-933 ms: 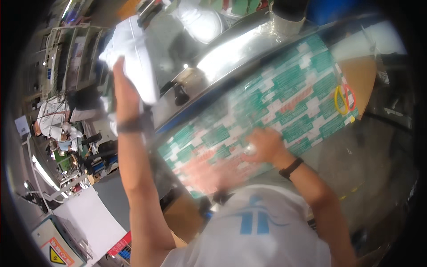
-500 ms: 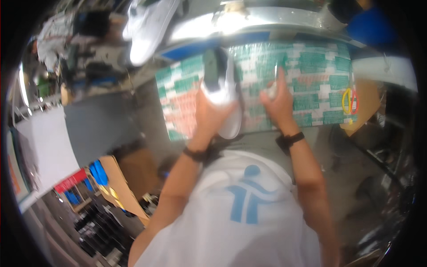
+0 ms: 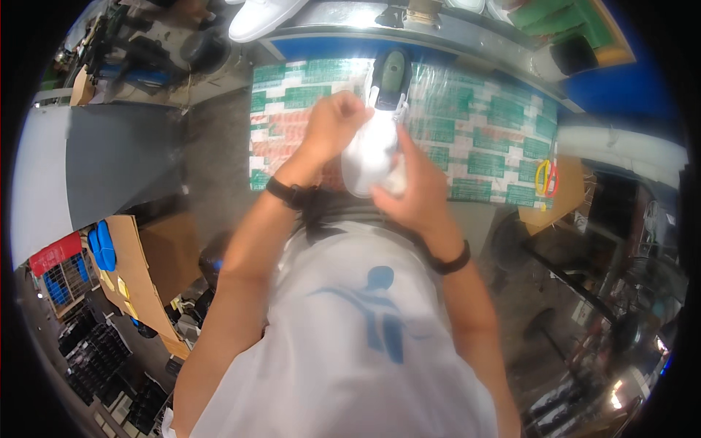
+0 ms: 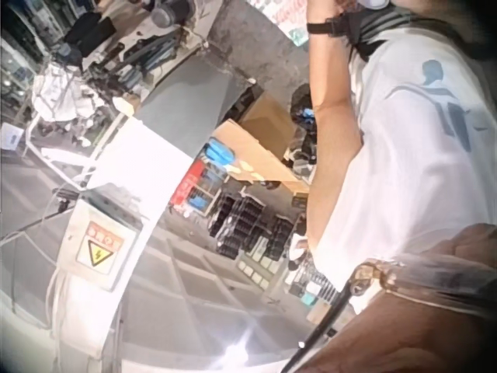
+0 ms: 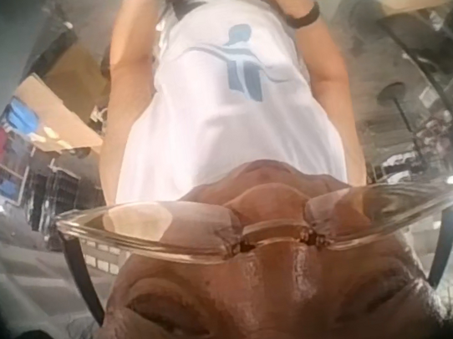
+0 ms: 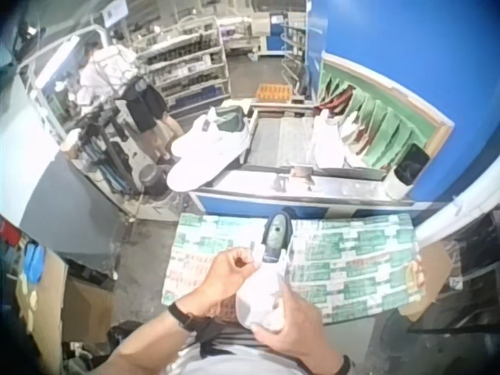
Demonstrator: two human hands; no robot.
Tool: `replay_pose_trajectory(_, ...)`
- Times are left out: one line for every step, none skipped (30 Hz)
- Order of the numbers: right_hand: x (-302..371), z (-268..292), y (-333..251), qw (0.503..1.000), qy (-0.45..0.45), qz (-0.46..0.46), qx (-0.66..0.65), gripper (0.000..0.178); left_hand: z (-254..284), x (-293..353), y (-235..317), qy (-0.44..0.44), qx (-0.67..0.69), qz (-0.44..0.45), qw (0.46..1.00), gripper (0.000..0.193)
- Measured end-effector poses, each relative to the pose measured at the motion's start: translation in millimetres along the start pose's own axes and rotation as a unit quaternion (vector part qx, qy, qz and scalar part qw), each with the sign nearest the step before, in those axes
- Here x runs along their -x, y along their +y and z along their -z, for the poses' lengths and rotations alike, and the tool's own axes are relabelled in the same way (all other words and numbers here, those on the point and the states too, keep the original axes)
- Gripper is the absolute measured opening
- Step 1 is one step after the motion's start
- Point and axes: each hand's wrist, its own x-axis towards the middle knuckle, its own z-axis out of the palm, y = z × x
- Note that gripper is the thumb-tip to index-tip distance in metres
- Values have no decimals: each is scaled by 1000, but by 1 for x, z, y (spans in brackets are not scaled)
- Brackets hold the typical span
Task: Apply adhesive or cleaning solution to shoe uppers and assemble shoe components at a factory workstation.
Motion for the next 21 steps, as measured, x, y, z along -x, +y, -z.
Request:
replay_pose_trajectory(-5, -6, 1, 1000, -11, 15, 21, 101, 1, 1, 0, 0, 4, -1, 1000, 14)
replay_pose_trajectory(-12, -11, 3, 998, -21, 31, 42, 106, 4, 0, 3, -22, 104, 23, 994, 13)
replay_pose_trajectory(-19, -15, 6, 998, -23, 34, 46, 106, 6, -2, 5, -44, 202, 46, 977, 12)
replay_pose_trajectory(-26, -21, 10, 993, -36, 45, 103, 107, 7, -1, 11, -40, 205, 44, 977, 12)
replay_pose_trajectory(-30, -25, 11, 985, -48, 54, 159, 109, 7, 2, 21, -33, 296, 96, 950, 12)
replay_pose_trajectory(-33, -28, 12, 984, -51, 57, 160, 109, 8, 5, 26, -27, 383, 147, 911, 13)
replay_pose_trajectory(-37, -31, 13, 980, -31, 85, 177, 108, 13, 6, 26, -22, 387, 145, 910, 13)
replay_pose_trajectory(-39, -32, 13, 975, -10, 113, 193, 108, 18, 7, 25, -53, 438, 125, 889, 17)
replay_pose_trajectory(-39, -29, 14, 974, -14, 117, 193, 108, 23, 9, 25, -84, 486, 104, 864, 20)
replay_pose_trajectory(-38, -21, 17, 972, -28, 106, 207, 107, 32, 11, 34, -80, 491, 102, 861, 20)
replay_pose_trajectory(-36, -17, 18, 970, -41, 92, 220, 105, 44, 15, 49, -113, 404, 102, 902, 24)
replay_pose_trajectory(-37, -16, 19, 970, -44, 94, 222, 105, 54, 18, 56, -145, 312, 102, 933, 27)
replay_pose_trajectory(-40, -17, 16, 970, -28, 117, 212, 105, 68, 10, 50, -99, 172, 96, 975, 31)
replay_pose_trajectory(-43, -21, 13, 970, -11, 139, 201, 104, 87, -9, 42, -50, 26, 90, 994, 34)
replay_pose_trajectory(-45, -28, 9, 969, -14, 143, 201, 104, 111, -37, 22, -9, -176, 78, 981, 39)
replay_pose_trajectory(-48, -36, 3, 957, -34, 124, 258, 104, 125, -57, 6, 31, -372, 63, 926, 44)
replay_pose_trajectory(-53, -43, 0, 942, -50, 104, 316, 105, 123, -63, 13, 32, -370, 59, 927, 44)
replay_pose_trajectory(-57, -48, -2, 940, -48, 106, 320, 105, 116, -73, 20, -12, -410, -32, 911, 53)
replay_pose_trajectory(-60, -53, -5, 937, -45, 83, 335, 103, 107, -79, 28, -54, -444, -120, 886, 62)
replay_pose_trajectory(-57, -55, -7, 934, -46, 61, 350, 102, 91, -84, 39, -105, -301, -155, 935, 71)
replay_pose_trajectory(-55, -53, -10, 932, -52, 64, 352, 102, 71, -92, 49, -151, -150, -186, 959, 80)
